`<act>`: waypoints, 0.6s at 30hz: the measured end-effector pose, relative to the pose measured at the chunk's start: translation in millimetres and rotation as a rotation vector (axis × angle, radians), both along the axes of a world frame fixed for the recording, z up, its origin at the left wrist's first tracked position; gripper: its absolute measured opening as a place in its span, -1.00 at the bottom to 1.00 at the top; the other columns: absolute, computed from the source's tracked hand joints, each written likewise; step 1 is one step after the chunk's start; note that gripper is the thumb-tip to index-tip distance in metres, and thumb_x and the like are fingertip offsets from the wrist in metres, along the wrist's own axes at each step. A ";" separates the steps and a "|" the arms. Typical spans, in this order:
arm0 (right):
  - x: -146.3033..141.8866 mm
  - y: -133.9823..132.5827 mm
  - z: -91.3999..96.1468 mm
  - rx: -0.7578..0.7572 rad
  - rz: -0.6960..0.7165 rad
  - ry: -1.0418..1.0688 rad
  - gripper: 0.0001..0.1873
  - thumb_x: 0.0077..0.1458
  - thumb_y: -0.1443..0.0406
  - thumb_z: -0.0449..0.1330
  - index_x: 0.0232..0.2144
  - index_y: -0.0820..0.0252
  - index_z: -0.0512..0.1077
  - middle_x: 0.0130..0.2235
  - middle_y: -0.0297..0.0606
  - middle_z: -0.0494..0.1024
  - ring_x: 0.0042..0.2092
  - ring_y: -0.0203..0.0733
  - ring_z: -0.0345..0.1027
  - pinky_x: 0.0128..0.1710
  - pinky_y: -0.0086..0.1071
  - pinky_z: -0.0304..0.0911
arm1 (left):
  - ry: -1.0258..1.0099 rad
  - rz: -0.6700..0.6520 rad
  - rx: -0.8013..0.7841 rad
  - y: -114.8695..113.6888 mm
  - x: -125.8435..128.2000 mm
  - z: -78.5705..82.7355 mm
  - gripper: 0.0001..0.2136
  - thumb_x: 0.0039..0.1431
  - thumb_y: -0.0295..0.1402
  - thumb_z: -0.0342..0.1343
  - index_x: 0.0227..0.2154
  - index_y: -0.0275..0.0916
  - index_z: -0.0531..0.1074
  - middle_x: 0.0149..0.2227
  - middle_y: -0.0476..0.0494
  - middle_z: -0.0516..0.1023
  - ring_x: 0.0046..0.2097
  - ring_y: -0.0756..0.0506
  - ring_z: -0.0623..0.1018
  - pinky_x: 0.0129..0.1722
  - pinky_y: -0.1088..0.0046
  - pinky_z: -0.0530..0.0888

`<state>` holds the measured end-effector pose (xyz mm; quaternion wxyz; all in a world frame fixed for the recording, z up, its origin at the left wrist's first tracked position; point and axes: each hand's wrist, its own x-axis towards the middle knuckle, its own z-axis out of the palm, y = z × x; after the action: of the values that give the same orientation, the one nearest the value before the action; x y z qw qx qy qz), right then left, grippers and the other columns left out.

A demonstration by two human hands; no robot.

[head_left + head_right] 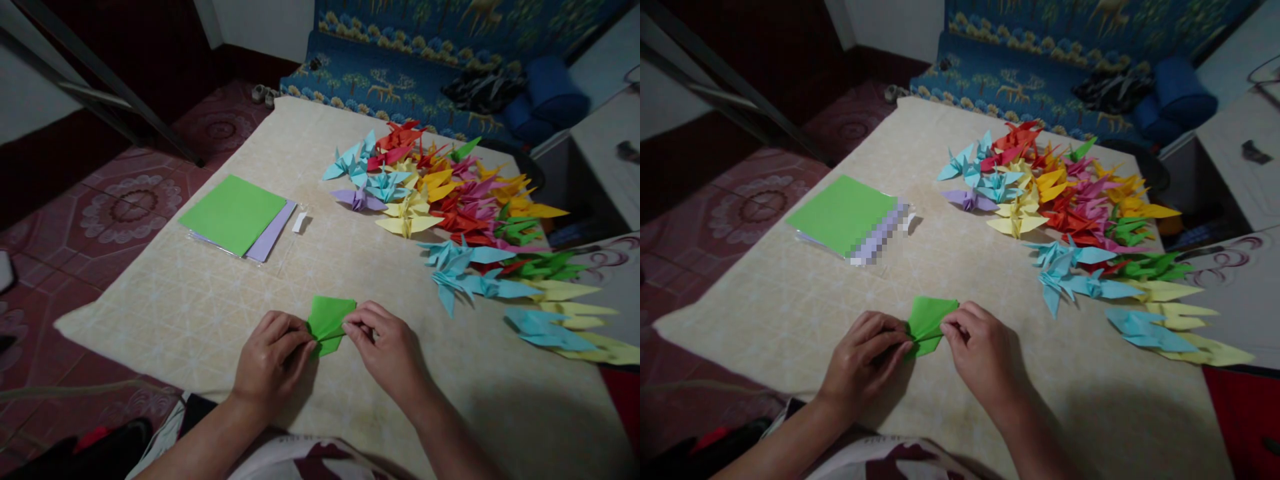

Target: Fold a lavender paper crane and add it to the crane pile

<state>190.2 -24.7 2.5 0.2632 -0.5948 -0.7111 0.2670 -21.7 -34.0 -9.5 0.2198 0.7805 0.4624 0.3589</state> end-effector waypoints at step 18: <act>-12.3 -0.2 2.6 -0.044 -0.122 -0.158 -0.86 0.15 0.27 0.18 -0.46 0.08 0.42 -0.40 -0.40 0.48 -0.40 -0.31 0.31 -0.44 -0.47 0.09 | 0.122 0.069 -0.090 1.0 4.5 1.6 -0.94 0.15 -0.46 0.15 -0.42 -0.23 0.48 -0.31 -0.15 0.51 -0.21 -0.16 0.43 -0.24 0.24 0.36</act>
<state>177.9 -24.9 5.1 0.2090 -0.6620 -0.6858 0.2183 -17.2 -33.0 -7.9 0.2136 0.7739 0.5172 0.2967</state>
